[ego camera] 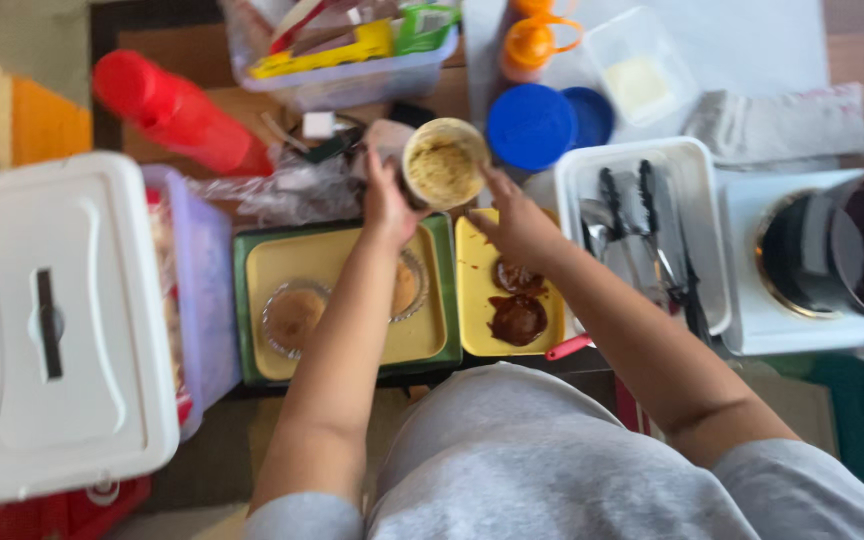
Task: The person assembles burgers by spreading a dark sauce on cooked patties and adding shredded toppings to buns. They use a red spatula to spread sauce and tongs to place toppings, working over a tray with buns and patties.
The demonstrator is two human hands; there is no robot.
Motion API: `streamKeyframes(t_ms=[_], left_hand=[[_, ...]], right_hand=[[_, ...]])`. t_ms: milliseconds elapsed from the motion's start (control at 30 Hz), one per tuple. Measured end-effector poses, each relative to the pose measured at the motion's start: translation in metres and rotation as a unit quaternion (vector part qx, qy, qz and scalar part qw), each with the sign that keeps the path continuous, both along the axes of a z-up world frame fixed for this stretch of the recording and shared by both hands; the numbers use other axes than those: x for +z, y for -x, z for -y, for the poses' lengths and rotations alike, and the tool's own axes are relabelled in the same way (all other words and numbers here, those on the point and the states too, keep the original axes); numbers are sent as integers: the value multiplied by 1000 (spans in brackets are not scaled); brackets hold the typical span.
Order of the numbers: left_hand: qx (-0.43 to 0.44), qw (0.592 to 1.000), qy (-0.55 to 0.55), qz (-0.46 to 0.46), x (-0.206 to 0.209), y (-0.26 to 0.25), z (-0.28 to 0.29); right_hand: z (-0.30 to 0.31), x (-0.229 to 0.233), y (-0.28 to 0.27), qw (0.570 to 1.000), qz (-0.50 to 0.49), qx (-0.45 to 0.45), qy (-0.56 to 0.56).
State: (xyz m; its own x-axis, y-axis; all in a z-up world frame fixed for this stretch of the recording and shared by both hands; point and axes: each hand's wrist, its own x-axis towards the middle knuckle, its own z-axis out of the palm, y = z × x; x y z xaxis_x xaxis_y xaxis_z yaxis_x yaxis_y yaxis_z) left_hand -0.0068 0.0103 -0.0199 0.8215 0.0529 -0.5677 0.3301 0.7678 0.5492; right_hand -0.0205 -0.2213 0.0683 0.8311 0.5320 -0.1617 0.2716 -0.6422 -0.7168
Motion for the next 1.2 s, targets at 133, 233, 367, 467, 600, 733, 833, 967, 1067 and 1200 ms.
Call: streamKeyframes(t_ms=[133, 233, 367, 467, 600, 733, 833, 967, 1067, 1200], left_hand=[[48, 988, -137, 49, -6, 37, -6], [78, 967, -191, 151, 3, 86, -3], [104, 963, -204, 141, 19, 141, 5], [131, 946, -255, 152, 23, 175, -2], [142, 877, -420, 185, 8, 191, -49], [90, 707, -689, 131, -18, 152, -118], [59, 632, -767, 96, -34, 110, -148], [50, 592, -795, 121, -25, 86, -136], [-17, 639, -755, 148, -6, 104, -107], [-60, 698, -690, 180, 32, 145, -88]], right_hand=[[90, 26, 64, 992, 92, -69, 53], [160, 33, 96, 949, 129, -162, 238], [202, 10, 121, 893, 83, -223, 382], [209, -11, 121, 897, 101, -230, 364], [216, -24, 120, 913, 63, -241, 323], [216, -32, 118, 923, 54, -250, 288], [211, -35, 122, 924, 63, -270, 263], [199, -20, 119, 904, 89, -308, 283], [195, 10, 127, 886, 30, -323, 330], [169, 57, 164, 905, 39, -327, 269]])
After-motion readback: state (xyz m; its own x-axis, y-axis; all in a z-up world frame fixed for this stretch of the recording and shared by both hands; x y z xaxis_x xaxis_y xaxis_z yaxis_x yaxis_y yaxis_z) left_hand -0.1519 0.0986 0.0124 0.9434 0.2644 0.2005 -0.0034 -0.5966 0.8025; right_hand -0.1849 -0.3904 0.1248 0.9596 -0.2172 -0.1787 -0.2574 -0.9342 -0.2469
